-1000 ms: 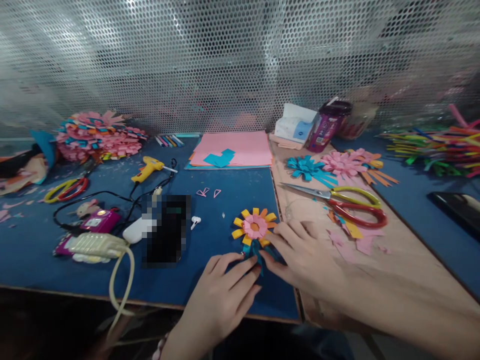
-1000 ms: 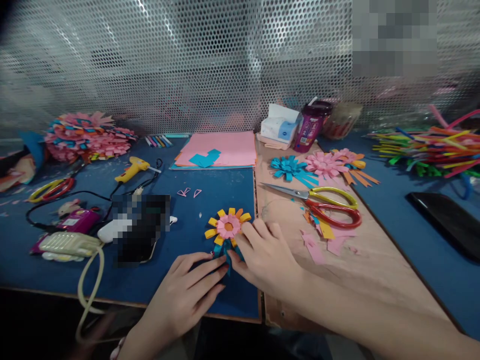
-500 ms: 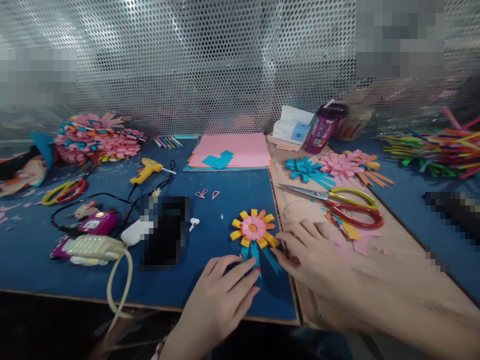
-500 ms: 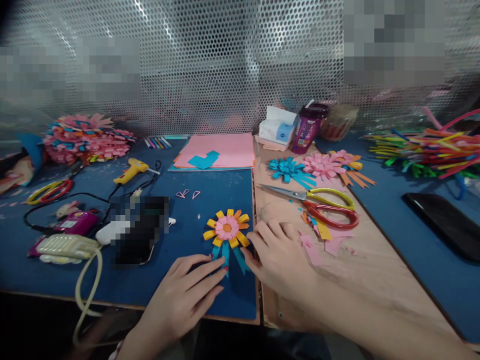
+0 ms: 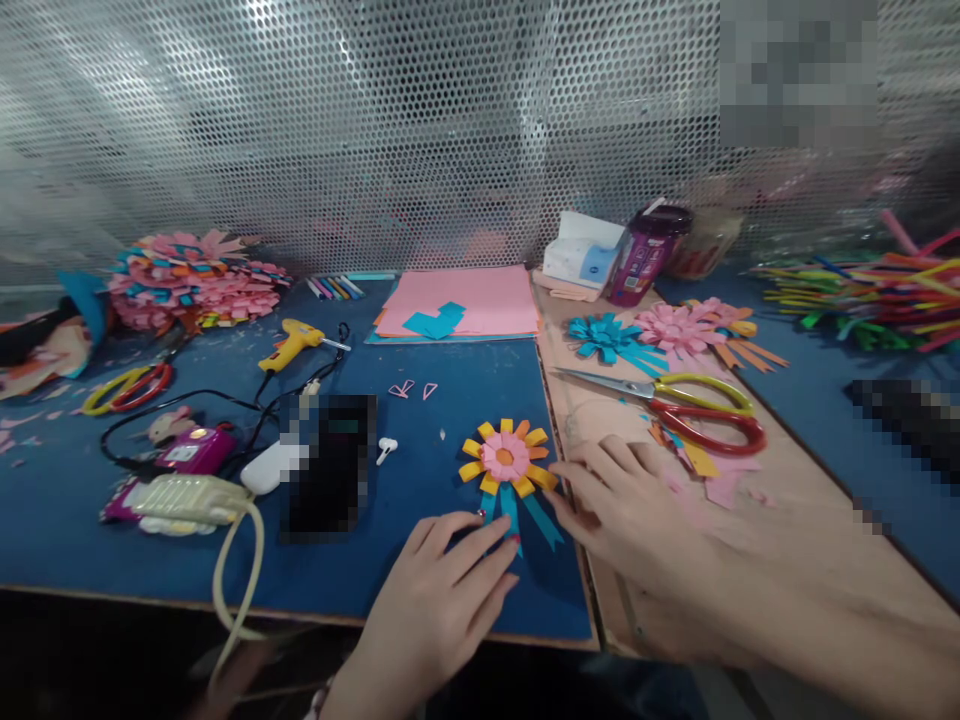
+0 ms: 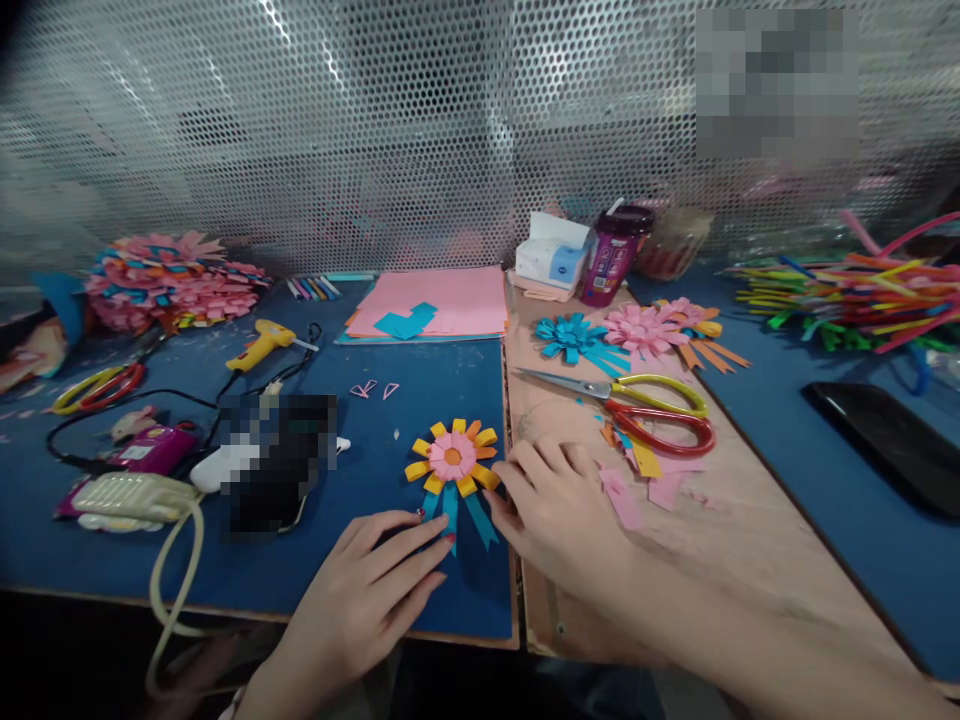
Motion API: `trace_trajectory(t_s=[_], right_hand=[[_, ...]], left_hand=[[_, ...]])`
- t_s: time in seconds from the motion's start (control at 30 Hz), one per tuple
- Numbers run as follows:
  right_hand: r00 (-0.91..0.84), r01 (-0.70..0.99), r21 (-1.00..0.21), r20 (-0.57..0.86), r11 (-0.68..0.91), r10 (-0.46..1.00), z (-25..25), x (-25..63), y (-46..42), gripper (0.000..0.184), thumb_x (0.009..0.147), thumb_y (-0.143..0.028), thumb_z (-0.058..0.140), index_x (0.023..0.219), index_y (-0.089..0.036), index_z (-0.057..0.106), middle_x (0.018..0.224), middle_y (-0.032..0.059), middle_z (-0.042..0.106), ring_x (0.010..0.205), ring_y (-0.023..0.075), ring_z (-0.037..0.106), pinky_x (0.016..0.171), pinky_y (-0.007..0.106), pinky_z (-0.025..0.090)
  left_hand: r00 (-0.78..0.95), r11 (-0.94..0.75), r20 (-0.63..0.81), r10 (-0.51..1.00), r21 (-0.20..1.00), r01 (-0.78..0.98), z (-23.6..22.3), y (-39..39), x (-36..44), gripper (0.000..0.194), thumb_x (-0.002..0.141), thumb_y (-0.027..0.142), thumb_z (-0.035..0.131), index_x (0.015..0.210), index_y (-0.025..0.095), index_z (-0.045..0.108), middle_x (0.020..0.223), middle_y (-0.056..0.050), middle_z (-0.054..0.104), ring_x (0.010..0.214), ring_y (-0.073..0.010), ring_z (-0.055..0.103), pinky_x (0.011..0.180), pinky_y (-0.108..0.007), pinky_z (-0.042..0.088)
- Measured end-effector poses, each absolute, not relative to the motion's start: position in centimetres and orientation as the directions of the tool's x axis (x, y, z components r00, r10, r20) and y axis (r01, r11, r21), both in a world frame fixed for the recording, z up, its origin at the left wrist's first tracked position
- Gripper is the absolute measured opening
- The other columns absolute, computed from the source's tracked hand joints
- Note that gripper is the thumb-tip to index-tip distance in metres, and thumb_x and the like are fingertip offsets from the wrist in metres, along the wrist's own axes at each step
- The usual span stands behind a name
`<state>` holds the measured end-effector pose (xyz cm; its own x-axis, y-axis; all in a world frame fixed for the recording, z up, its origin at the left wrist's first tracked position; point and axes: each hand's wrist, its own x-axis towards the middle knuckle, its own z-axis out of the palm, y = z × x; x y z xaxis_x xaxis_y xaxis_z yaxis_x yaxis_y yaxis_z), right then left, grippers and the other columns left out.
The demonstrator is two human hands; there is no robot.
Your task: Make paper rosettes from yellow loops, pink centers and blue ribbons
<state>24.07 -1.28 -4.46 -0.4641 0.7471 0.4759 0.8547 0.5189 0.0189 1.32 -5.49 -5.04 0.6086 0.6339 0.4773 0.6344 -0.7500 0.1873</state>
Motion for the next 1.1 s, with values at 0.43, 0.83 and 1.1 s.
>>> trace_trajectory(t_s=[0.43,0.83,1.1], right_hand=[[-0.489,0.848,-0.007,0.376,0.530,0.787,-4.1,25.7,1.5,0.027,0.094,-0.023,0.044,0.116,-0.019,0.060,0.109,0.0067,0.064,0.100,0.0245,0.050,0.079,0.038,0.031],[-0.563,0.773,-0.113,0.333,0.625,0.756,-5.6,25.9,4.0,0.032,0.093,-0.010,0.040,0.114,-0.020,0.061,0.118,0.0034,0.063,0.104,0.0229,0.051,0.080,0.039,0.032],[-0.552,0.766,-0.151,0.343,0.625,0.760,-5.4,25.9,3.8,0.033,0.090,-0.007,0.043,0.113,-0.021,0.061,0.115,0.0029,0.065,0.103,0.0214,0.052,0.080,0.037,0.033]], left_hand=[[0.444,-0.614,0.494,0.747,0.257,0.746,-5.7,-5.5,0.6,0.039,0.088,0.019,0.054,0.127,0.019,0.053,0.134,-0.009,0.052,0.121,-0.0251,0.049,0.096,-0.040,0.048],[0.299,-0.441,0.402,0.865,0.328,0.835,-6.2,-5.4,0.9,0.048,0.092,0.029,0.048,0.138,0.020,0.038,0.146,-0.010,0.038,0.132,-0.0239,0.040,0.101,-0.039,0.047],[0.332,-0.456,0.364,0.870,0.342,0.822,-6.1,-5.3,0.9,0.050,0.091,0.031,0.048,0.139,0.019,0.036,0.147,-0.011,0.036,0.134,-0.0243,0.038,0.102,-0.039,0.047]])
